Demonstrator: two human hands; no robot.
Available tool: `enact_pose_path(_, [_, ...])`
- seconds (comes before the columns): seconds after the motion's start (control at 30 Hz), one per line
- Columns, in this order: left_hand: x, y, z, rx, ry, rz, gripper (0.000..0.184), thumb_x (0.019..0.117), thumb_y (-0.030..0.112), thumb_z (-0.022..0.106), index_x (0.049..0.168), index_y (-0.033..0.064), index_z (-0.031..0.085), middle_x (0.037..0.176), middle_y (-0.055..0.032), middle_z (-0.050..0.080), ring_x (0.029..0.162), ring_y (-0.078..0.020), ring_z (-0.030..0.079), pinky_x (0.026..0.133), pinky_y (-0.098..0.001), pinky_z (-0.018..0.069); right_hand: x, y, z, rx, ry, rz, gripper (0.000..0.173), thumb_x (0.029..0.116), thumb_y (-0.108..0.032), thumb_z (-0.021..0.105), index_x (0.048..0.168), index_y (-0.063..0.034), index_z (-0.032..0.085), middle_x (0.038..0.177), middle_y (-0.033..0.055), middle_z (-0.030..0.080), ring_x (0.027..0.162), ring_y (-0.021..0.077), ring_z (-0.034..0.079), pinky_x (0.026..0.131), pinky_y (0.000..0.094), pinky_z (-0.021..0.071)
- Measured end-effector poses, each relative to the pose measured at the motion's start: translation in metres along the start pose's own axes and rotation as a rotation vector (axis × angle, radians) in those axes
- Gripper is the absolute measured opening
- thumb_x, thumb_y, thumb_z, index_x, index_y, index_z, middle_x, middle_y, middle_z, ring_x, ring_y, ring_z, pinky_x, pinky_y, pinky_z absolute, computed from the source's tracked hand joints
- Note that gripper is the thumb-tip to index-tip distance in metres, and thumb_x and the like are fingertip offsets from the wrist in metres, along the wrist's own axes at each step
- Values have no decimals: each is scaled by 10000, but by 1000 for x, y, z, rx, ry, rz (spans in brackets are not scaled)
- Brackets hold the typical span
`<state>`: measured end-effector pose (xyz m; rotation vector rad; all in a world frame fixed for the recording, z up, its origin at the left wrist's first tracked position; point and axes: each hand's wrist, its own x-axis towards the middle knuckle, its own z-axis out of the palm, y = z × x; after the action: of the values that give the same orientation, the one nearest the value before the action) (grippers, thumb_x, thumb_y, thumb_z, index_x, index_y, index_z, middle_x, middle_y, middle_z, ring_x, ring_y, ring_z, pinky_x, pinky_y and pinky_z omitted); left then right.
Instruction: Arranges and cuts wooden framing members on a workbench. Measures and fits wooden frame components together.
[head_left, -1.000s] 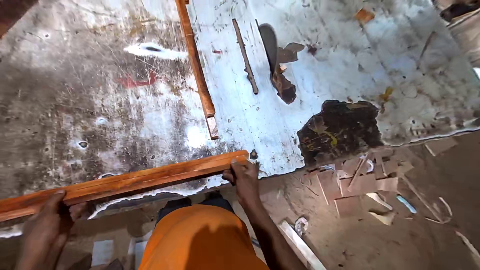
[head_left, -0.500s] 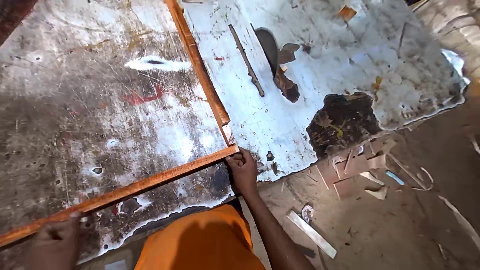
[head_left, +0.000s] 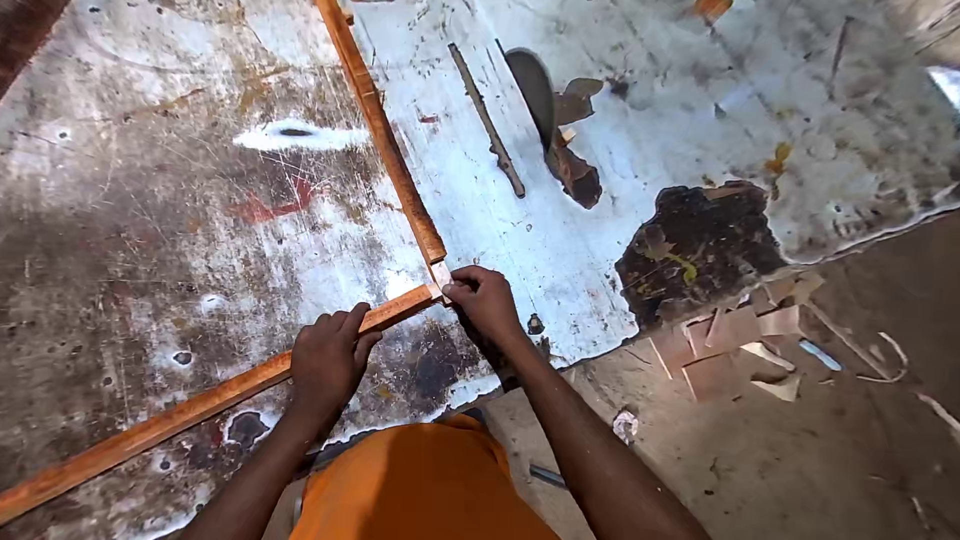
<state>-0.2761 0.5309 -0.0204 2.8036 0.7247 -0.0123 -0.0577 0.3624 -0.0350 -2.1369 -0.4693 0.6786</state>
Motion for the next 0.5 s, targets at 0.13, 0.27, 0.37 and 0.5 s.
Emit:
enact_pose_path(0.13, [3, 2, -1, 0, 36, 10, 446, 967, 485, 665, 1345, 247, 652, 1035, -66, 732, 930, -310, 691, 750, -516, 530, 12, -6, -10, -23, -88, 45, 219, 880, -230, 823, 1051, -107, 763, 922, 47, 758, 816, 153, 724, 796, 415, 613])
enact_pose_path(0.27, [4, -2, 3, -13, 72, 29, 429, 964, 465, 675, 1338, 254, 661, 1058, -45, 739, 925, -300, 692, 738, -513, 527, 19, -7, -13, -53, -148, 78, 234, 876, -245, 830, 1031, -94, 742, 903, 44, 762, 820, 169, 725, 792, 443, 600])
enact_pose_path(0.37, [9, -7, 5, -32, 104, 91, 403, 949, 388, 713, 1318, 232, 680, 1089, -59, 747, 940, -313, 700, 763, -529, 534, 19, -6, -14, -48, -147, 74, 245, 879, -247, 824, 1035, -81, 734, 905, 53, 761, 818, 172, 726, 791, 441, 602])
enact_pose_path(0.5, [12, -15, 7, -25, 94, 151, 385, 946, 392, 707, 1307, 262, 686, 1109, -38, 744, 938, -293, 691, 778, -517, 524, 18, -6, -13, -24, -143, 92, 236, 876, -246, 827, 1028, -88, 740, 890, 40, 766, 801, 151, 731, 773, 415, 609])
